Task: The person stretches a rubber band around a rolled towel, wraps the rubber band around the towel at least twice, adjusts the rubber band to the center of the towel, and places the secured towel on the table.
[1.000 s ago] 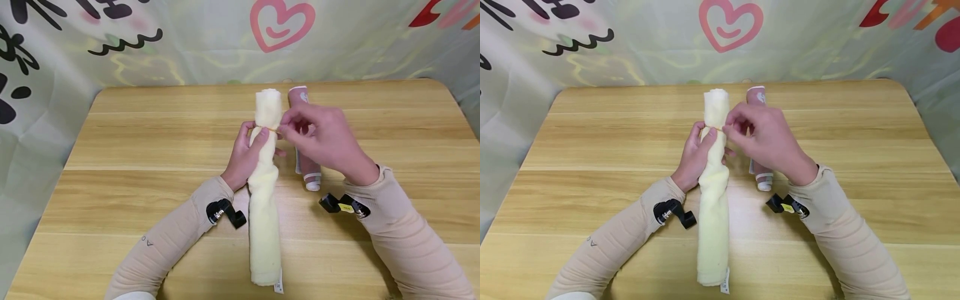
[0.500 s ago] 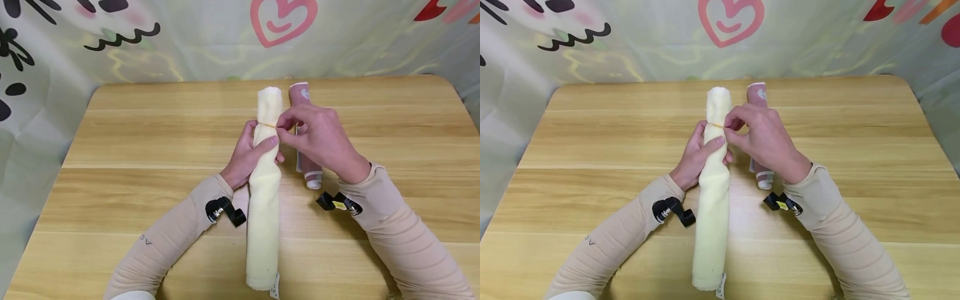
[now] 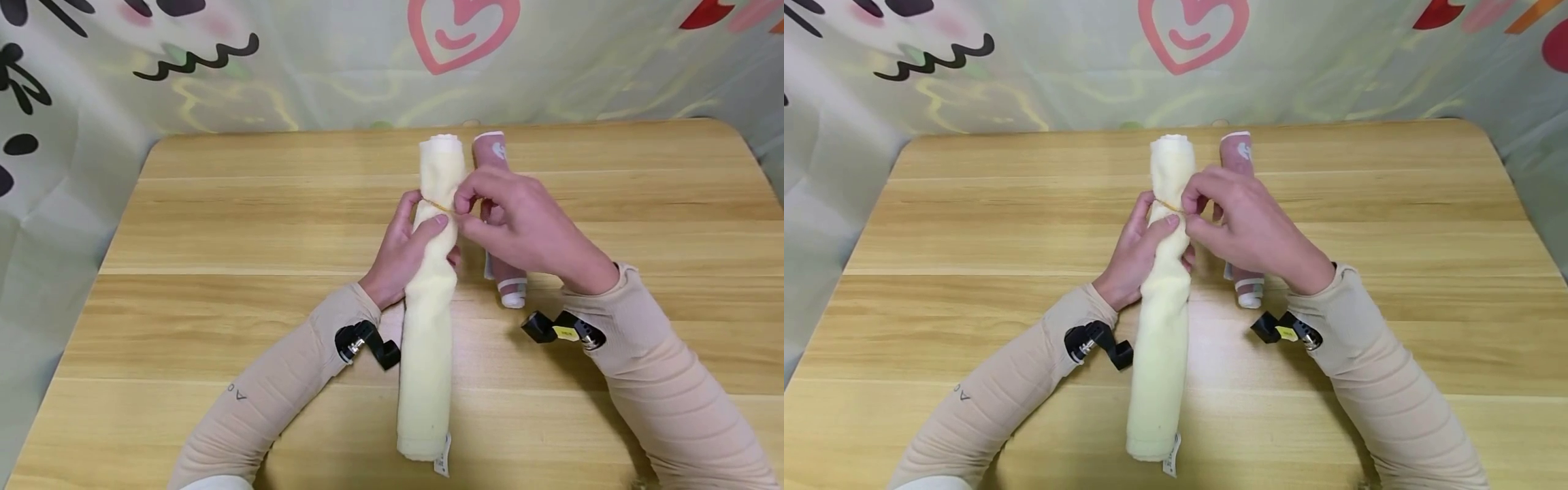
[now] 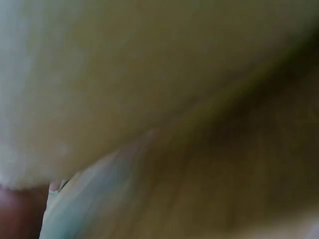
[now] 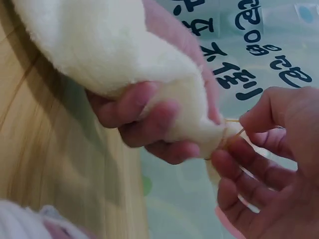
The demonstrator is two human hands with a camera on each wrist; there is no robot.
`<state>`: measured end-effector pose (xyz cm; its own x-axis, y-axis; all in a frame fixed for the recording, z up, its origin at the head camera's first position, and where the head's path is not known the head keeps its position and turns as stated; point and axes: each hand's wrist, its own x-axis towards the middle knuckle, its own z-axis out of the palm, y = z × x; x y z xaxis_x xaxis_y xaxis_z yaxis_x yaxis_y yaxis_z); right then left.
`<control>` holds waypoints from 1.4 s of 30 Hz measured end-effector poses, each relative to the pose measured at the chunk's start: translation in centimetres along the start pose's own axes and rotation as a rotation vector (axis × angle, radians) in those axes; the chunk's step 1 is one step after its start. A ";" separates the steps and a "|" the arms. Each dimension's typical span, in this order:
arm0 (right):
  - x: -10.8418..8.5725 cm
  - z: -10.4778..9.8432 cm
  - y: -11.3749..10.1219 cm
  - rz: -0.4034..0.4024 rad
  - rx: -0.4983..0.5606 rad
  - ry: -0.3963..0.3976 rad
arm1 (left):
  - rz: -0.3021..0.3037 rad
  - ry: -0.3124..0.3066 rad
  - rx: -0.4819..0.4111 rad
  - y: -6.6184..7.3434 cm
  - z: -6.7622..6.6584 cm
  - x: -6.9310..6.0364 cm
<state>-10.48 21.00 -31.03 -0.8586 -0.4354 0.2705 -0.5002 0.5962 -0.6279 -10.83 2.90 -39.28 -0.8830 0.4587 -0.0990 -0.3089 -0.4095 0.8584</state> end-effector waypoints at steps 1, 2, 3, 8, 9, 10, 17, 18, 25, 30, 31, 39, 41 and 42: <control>0.0 -0.1 0.0 -0.003 0.017 -0.010 | -0.006 0.013 0.019 0.0 0.0 0.0; -0.1 -0.2 -0.1 0.000 0.033 -0.018 | -0.014 0.027 0.039 0.0 0.1 0.0; -0.2 -0.2 -0.1 0.007 0.046 -0.024 | -0.023 0.039 0.058 0.0 0.1 0.1; -0.3 -0.4 -0.4 0.077 0.033 -0.062 | -0.056 0.058 0.089 -0.2 0.1 0.0; -0.2 -0.4 -0.5 0.094 0.013 -0.071 | -0.051 0.065 0.093 -0.2 0.1 -0.1; -0.2 -0.4 -0.7 0.114 -0.012 -0.083 | -0.037 0.073 0.101 -0.2 0.1 -0.1; -0.2 -0.5 -1.4 0.189 -0.146 -0.147 | 0.068 0.108 0.158 -0.4 -0.1 0.0; -0.2 -0.6 -1.4 0.180 -0.143 -0.149 | 0.080 0.110 0.163 -0.4 -0.2 0.0; -0.7 -0.7 -1.1 0.055 0.239 -0.082 | 0.108 0.132 0.177 -0.5 -0.1 0.1; -0.9 -1.3 -0.8 -0.042 0.507 -0.202 | 0.060 0.121 0.156 -0.5 -0.1 0.2; -0.9 -1.3 -0.6 -0.077 0.543 -0.231 | 0.055 0.120 0.155 -0.5 -0.1 0.2; -0.2 -0.7 0.8 -0.430 0.835 -0.336 | 0.042 0.108 0.252 -0.5 -0.5 -0.1; -0.1 -0.6 1.0 -0.459 0.864 -0.363 | 0.038 0.095 0.274 -0.5 -0.6 -0.2; -0.1 -0.6 1.0 -0.452 0.863 -0.367 | 0.035 0.088 0.278 -0.5 -0.6 -0.2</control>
<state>-10.93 22.04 -31.23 -0.4523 -0.7624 0.4628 -0.3922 -0.2960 -0.8709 -10.76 2.49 -39.98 -0.9223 0.3734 -0.1000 -0.1802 -0.1866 0.9658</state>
